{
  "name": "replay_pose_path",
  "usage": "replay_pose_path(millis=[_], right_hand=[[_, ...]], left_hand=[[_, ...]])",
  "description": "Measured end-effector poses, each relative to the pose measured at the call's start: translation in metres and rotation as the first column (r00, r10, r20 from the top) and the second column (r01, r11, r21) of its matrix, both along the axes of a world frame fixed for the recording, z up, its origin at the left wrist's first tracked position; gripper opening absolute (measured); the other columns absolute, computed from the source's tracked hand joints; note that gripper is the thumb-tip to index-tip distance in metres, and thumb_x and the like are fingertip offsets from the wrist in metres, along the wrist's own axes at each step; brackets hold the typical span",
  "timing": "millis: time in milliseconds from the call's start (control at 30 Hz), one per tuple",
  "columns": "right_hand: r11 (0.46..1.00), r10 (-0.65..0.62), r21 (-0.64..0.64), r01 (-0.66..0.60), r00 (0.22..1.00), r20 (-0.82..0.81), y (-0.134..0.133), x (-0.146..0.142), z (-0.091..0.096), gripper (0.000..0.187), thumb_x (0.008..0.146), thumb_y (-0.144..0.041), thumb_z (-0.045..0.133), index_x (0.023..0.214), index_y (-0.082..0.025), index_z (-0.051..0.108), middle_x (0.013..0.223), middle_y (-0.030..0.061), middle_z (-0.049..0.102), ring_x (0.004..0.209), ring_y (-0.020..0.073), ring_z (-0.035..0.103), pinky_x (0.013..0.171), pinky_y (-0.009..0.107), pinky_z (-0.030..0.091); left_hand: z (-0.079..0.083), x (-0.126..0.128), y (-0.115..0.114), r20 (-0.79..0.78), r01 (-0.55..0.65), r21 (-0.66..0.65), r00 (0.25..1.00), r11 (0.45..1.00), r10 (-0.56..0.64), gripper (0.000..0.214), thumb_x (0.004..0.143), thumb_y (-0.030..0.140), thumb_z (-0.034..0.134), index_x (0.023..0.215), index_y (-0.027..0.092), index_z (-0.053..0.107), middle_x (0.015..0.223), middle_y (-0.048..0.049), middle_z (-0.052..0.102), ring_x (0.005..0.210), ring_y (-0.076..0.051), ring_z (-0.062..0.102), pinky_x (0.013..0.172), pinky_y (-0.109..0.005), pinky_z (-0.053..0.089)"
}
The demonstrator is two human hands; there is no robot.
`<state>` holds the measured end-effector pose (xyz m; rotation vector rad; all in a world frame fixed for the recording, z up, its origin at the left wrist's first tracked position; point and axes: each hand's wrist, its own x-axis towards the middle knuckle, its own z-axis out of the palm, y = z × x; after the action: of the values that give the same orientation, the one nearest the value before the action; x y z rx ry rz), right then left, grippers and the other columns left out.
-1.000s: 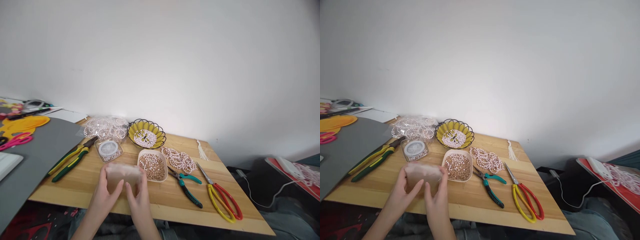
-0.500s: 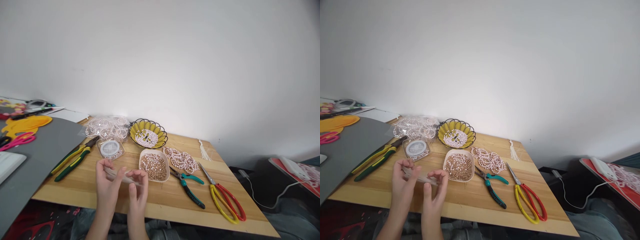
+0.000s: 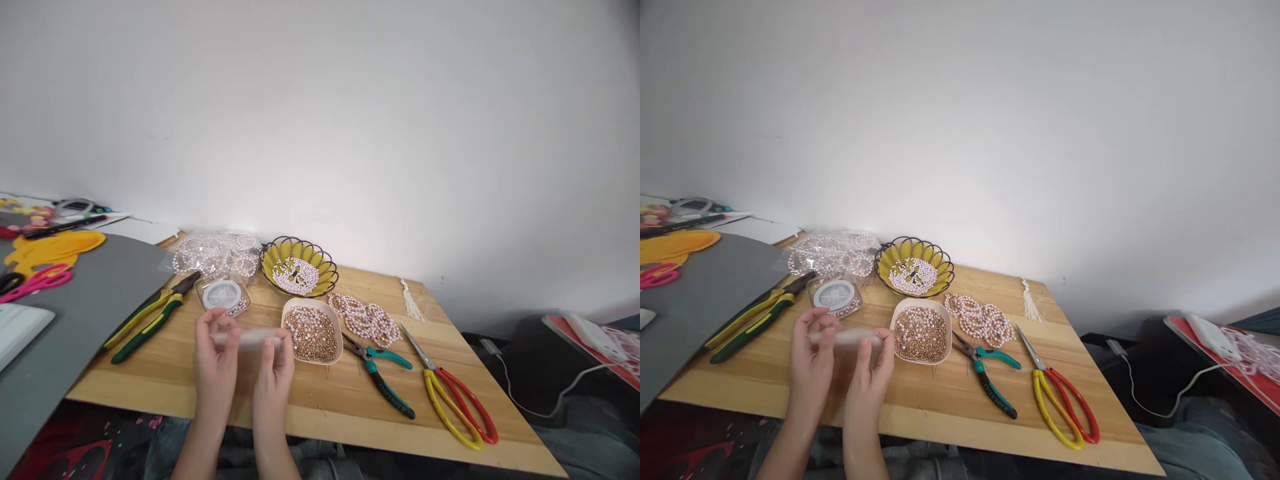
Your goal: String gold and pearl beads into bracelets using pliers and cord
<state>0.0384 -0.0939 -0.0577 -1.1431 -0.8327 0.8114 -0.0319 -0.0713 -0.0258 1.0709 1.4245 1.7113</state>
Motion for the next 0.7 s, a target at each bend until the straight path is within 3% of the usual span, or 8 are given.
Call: replay_pose_path(millis=[100, 200, 300, 367, 467, 567, 700], right_hand=[[0.998, 0.024, 0.061, -0.023, 1.0, -0.019, -0.005, 0.004, -0.007, 0.031, 0.1, -0.052, 0.051, 0.111, -0.024, 0.053, 0.096, 0.0044, 0.062, 0.087, 0.0205, 0.065, 0.079, 0.029, 0.054], [0.991, 0.046, 0.127, -0.043, 0.999, -0.023, -0.011, 0.011, -0.015, 0.028, 0.101, -0.045, 0.054, 0.12, -0.025, 0.05, 0.103, 0.0058, 0.063, 0.097, 0.0214, 0.066, 0.089, 0.032, 0.054], [0.997, 0.046, 0.069, -0.043, 0.998, -0.032, -0.015, 0.016, -0.022, 0.034, 0.1, -0.042, 0.056, 0.129, -0.025, 0.047, 0.112, 0.008, 0.064, 0.108, 0.0222, 0.066, 0.095, 0.033, 0.054], [0.999, 0.045, 0.017, -0.044, 0.998, -0.033, -0.016, 0.016, -0.022, 0.038, 0.1, -0.043, 0.057, 0.132, -0.025, 0.046, 0.125, 0.0109, 0.062, 0.119, 0.0234, 0.063, 0.101, 0.034, 0.052], [0.997, 0.083, 0.001, -0.083, 0.995, -0.057, -0.016, 0.015, -0.012, 0.038, 0.101, -0.044, 0.053, 0.132, -0.024, 0.047, 0.137, 0.014, 0.059, 0.126, 0.0246, 0.061, 0.105, 0.037, 0.051], [0.991, 0.131, 0.042, -0.129, 0.989, -0.063, -0.018, 0.016, 0.003, 0.042, 0.1, -0.041, 0.055, 0.137, -0.024, 0.045, 0.141, 0.0147, 0.058, 0.128, 0.025, 0.061, 0.106, 0.038, 0.051], [0.975, 0.202, 0.097, -0.202, 0.979, 0.012, -0.02, 0.031, 0.005, 0.042, 0.095, -0.03, 0.061, 0.135, -0.024, 0.05, 0.138, 0.0139, 0.062, 0.128, 0.0254, 0.062, 0.108, 0.04, 0.05]], left_hand=[[-0.005, -0.003, -0.007, -0.01, 0.077, 0.023, 0.997, 0.997, -0.076, 0.049, 0.078, 0.047, 0.079, 0.111, 0.024, 0.053, 0.082, 0.0012, 0.057, 0.076, -0.02, 0.061, 0.068, -0.028, 0.053], [-0.013, -0.01, -0.01, -0.015, 0.154, 0.041, 0.988, 0.987, -0.153, 0.066, 0.066, 0.038, 0.089, 0.118, 0.025, 0.051, 0.098, -0.0024, 0.062, 0.085, -0.02, 0.064, 0.073, -0.029, 0.055], [-0.022, -0.021, -0.009, -0.046, 0.285, -0.018, 0.957, 0.958, -0.285, 0.083, 0.057, 0.032, 0.092, 0.127, 0.024, 0.048, 0.108, -0.006, 0.066, 0.083, -0.021, 0.067, 0.074, -0.031, 0.057], [-0.025, -0.03, -0.007, -0.033, 0.298, -0.066, 0.953, 0.952, -0.301, 0.086, 0.06, 0.032, 0.09, 0.132, 0.025, 0.043, 0.107, -0.0069, 0.069, 0.09, -0.025, 0.071, 0.079, -0.035, 0.059], [-0.022, -0.04, -0.008, 0.034, 0.334, -0.149, 0.942, 0.931, -0.332, 0.079, 0.068, 0.039, 0.087, 0.132, 0.026, 0.045, 0.104, -0.007, 0.073, 0.089, -0.027, 0.074, 0.08, -0.038, 0.062], [-0.013, -0.045, -0.013, 0.02, 0.368, -0.203, 0.928, 0.907, -0.372, 0.06, 0.071, 0.043, 0.086, 0.118, 0.023, 0.056, 0.101, -0.0062, 0.074, 0.085, -0.026, 0.075, 0.077, -0.035, 0.063], [-0.006, -0.045, -0.018, -0.07, 0.264, -0.142, 0.959, 0.954, -0.275, 0.05, 0.073, 0.044, 0.084, 0.11, 0.023, 0.058, 0.101, -0.0041, 0.073, 0.09, -0.025, 0.074, 0.081, -0.034, 0.063]])
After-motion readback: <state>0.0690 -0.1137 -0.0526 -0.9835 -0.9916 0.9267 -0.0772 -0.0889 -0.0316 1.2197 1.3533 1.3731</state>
